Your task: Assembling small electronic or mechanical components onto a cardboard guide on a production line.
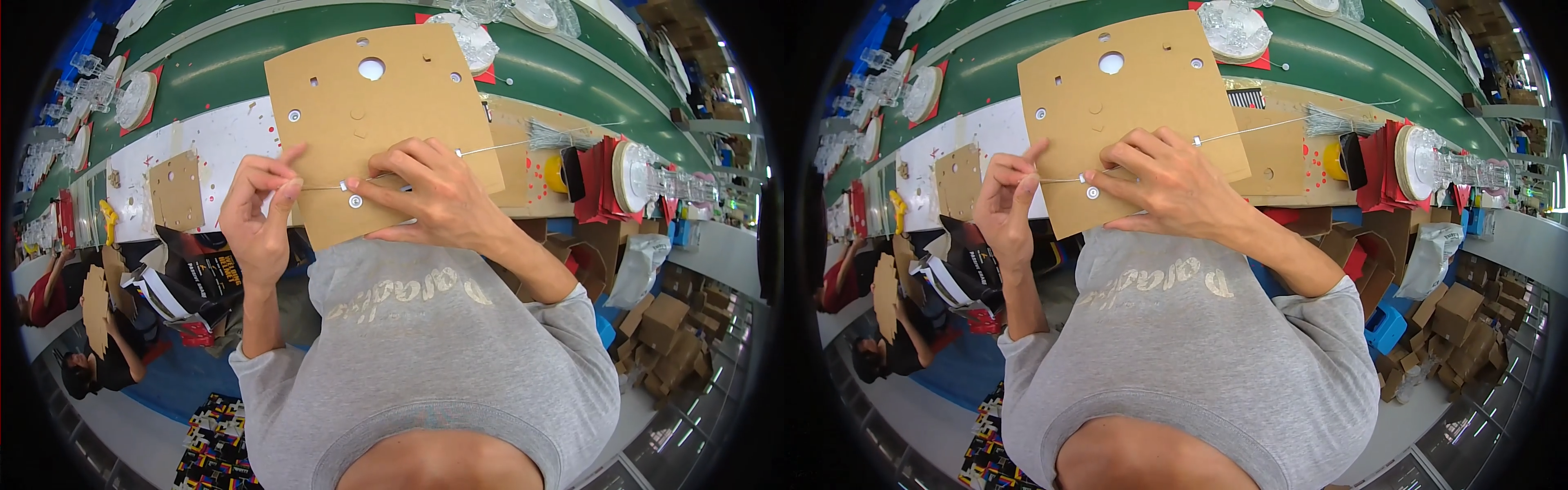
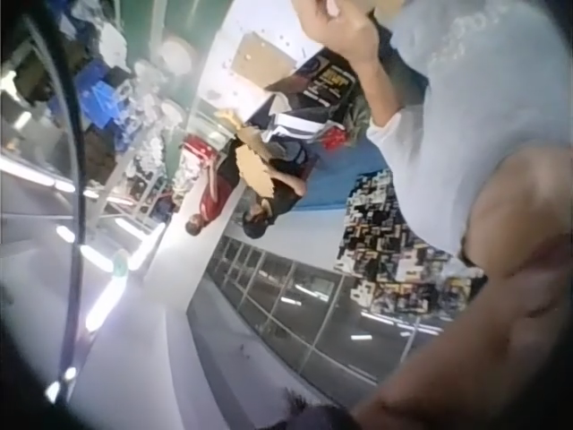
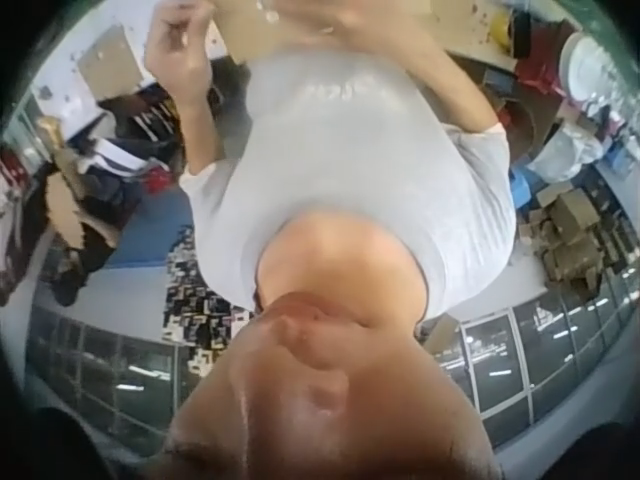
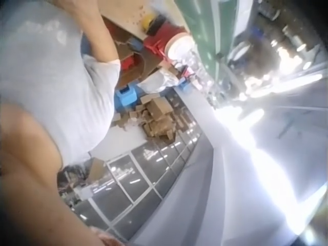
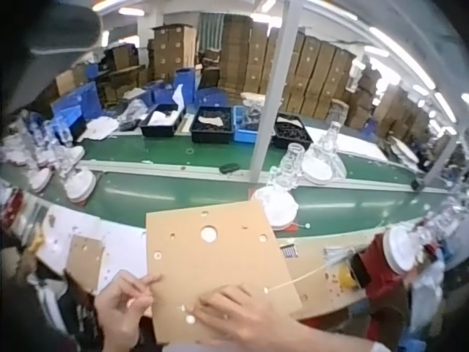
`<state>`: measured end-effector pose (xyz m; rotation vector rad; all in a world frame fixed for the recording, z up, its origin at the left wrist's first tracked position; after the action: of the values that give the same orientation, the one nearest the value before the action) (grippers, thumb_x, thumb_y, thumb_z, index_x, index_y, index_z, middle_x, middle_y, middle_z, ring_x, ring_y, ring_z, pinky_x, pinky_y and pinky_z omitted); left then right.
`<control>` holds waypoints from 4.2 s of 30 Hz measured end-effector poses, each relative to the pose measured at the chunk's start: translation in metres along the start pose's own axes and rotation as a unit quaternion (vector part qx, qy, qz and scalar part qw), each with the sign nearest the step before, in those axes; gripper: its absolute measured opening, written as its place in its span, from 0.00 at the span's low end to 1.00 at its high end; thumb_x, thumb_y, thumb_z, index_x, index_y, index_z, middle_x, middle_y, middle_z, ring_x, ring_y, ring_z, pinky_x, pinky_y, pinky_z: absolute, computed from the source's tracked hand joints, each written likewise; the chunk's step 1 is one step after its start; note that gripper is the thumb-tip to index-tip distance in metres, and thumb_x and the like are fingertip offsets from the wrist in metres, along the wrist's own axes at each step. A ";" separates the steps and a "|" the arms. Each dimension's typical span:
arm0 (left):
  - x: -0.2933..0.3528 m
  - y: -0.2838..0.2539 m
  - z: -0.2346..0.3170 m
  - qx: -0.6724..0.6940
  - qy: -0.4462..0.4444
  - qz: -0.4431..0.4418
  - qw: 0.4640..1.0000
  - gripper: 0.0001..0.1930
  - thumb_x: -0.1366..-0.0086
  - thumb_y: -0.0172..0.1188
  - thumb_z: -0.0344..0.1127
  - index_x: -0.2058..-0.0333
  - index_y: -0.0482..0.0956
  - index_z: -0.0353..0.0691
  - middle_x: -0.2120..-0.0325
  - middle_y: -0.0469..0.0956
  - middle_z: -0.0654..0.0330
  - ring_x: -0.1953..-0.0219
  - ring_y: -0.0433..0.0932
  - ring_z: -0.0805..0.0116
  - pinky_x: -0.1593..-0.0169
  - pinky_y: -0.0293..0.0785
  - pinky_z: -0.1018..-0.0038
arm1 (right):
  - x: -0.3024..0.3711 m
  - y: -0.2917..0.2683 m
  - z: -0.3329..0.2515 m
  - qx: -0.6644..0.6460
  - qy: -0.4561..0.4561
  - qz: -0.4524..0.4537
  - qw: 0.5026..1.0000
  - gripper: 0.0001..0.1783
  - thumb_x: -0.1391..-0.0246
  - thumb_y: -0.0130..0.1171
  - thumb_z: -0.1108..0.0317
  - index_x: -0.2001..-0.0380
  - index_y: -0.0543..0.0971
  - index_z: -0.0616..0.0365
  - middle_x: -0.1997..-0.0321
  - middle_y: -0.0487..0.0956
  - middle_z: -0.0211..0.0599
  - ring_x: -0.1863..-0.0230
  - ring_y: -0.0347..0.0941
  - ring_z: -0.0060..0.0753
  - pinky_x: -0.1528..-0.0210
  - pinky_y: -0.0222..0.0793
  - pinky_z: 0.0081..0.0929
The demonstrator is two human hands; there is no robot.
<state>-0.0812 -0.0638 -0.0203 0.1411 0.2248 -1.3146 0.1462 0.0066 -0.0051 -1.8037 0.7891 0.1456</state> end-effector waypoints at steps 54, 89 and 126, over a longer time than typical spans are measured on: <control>-0.029 0.134 0.026 -0.536 0.123 -0.252 0.797 0.53 0.49 0.74 0.53 0.29 0.59 0.36 0.27 0.56 0.49 0.29 0.58 0.48 0.40 0.61 0.58 | 0.000 -0.102 0.146 -0.097 0.086 0.063 0.990 0.11 0.46 0.63 0.78 0.60 0.86 0.57 0.68 0.82 0.36 0.71 0.79 0.33 0.66 0.75 0.29; -0.037 0.135 0.021 -0.455 0.143 -0.213 0.853 0.33 0.43 0.72 0.35 0.39 0.71 0.33 0.33 0.67 0.53 0.32 0.65 0.51 0.38 0.63 0.58 | 0.006 -0.082 0.105 -0.052 0.049 -0.047 0.996 0.10 0.56 0.66 0.79 0.66 0.86 0.60 0.71 0.79 0.39 0.71 0.78 0.43 0.68 0.75 0.36; -0.048 0.143 0.017 -0.468 0.270 -0.169 0.824 0.17 0.46 0.65 0.18 0.56 0.82 0.27 0.54 0.82 0.51 0.44 0.81 0.55 0.55 0.85 0.66 | 0.017 -0.076 0.117 0.042 0.008 -0.015 0.999 0.11 0.59 0.63 0.76 0.67 0.85 0.56 0.70 0.76 0.32 0.71 0.78 0.33 0.71 0.76 0.32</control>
<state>0.0475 0.0136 0.0043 -0.3935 1.4071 -1.3472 0.2353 0.1145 0.0027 -1.7389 0.7678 0.0769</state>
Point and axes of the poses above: each hand's wrist, its own x-axis away from the middle knuckle, its own y-axis out of the palm, z = x × y, the point moved 2 cm from there along -x, towards the middle knuckle
